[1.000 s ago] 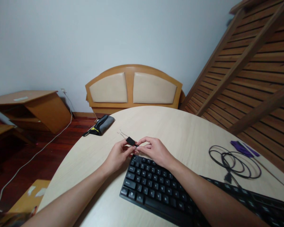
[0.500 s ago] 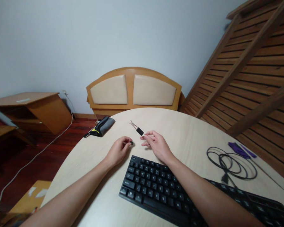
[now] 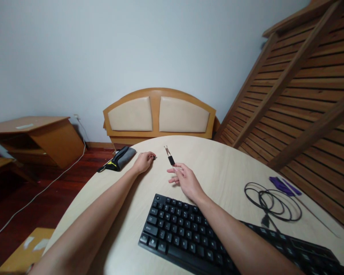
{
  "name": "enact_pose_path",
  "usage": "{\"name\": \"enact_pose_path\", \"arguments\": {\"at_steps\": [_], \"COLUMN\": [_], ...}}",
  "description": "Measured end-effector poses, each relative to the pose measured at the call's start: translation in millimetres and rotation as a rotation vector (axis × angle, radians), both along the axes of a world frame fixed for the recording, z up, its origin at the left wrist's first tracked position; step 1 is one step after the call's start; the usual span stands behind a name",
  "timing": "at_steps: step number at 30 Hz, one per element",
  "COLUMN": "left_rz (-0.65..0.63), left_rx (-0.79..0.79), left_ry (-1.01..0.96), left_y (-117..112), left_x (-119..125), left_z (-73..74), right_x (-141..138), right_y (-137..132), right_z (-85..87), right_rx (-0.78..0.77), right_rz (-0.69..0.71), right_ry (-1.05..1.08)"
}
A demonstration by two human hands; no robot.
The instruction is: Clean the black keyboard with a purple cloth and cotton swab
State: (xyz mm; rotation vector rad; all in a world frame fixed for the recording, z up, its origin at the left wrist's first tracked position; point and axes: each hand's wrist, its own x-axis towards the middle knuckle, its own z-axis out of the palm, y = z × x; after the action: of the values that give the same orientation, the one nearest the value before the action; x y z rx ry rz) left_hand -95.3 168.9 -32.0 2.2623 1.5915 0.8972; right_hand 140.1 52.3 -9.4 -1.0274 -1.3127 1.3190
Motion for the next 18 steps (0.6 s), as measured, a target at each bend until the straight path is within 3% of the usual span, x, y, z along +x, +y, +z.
{"name": "enact_pose_path", "arguments": {"at_steps": [10,18], "left_rz": [0.062,0.142], "left_rx": [0.067,0.076], "left_ry": [0.102,0.164], "left_y": [28.0,34.7], "left_x": [-6.6,-7.8], "left_z": [-11.0,-11.0], "right_x": [-0.5,-1.3], "right_y": [-2.8,-3.5], "right_z": [1.5,1.6], "right_rx": [0.000,-0.003], "right_rz": [0.022,0.024], "right_ry": [-0.010,-0.024]}}
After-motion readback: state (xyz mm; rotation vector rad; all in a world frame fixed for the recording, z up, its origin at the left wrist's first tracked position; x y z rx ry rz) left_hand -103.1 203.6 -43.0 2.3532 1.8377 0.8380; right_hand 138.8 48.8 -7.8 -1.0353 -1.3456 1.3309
